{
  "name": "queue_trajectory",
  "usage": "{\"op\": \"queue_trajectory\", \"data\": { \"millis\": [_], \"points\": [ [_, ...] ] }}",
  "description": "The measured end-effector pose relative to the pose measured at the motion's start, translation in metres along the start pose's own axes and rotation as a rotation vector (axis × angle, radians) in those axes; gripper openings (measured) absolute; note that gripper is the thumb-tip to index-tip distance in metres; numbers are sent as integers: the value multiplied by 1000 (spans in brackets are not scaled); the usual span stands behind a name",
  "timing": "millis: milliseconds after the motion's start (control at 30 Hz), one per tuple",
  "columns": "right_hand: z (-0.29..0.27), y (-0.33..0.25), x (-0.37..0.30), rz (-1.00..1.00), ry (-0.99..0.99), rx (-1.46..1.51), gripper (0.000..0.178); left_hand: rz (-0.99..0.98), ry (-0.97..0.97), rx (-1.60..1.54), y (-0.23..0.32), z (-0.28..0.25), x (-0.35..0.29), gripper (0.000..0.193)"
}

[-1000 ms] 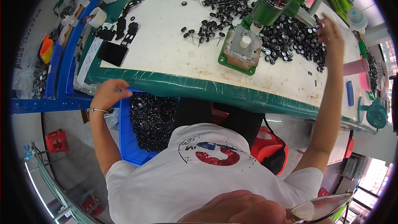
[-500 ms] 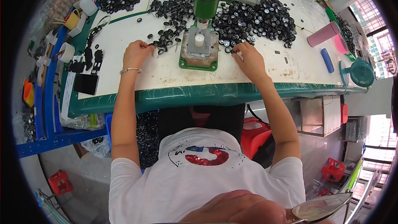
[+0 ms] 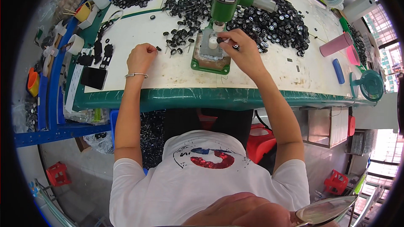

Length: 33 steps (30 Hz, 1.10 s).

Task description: The person assembles small metal parts using a green manual press machine. They pick up a black circular component and a silver pin, place them into the press, and operate the lever to join them. The finished parts are placed in a pile on the right side of the table.

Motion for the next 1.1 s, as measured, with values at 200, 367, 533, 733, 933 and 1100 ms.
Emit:
{"op": "queue_trajectory", "data": {
  "millis": [200, 367, 533, 733, 933, 1100],
  "points": [
    [24, 17, 7, 126, 1, 40, 26, 34, -69, -406, -16, 6, -4, 16],
    [25, 3, 12, 12, -37, -215, 29, 120, -122, -883, 38, 0, -17, 17],
    [8, 9, 7, 17, -7, -130, 45, 122, -319, -1164, 96, 29, -22, 20],
    [-71, 34, 31, 273, 168, 121, 37, 19, -395, -1420, 134, 57, -24, 20],
    [-141, 3, 99, 271, 325, 357, 37, -66, -423, -1465, 146, 70, -27, 17],
    [-212, 6, 234, 67, 165, 846, 32, -21, -408, -1410, 153, 64, -25, 18]
  ]
}}
Point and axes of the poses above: each hand's wrist, its own x-axis towards the middle knuckle, its own z-axis out of the palm, y = z × x, the point moved 5 cm from there along x, towards the middle knuckle, and after that the axes turned 10 degrees about y, right-handed, at the moved point
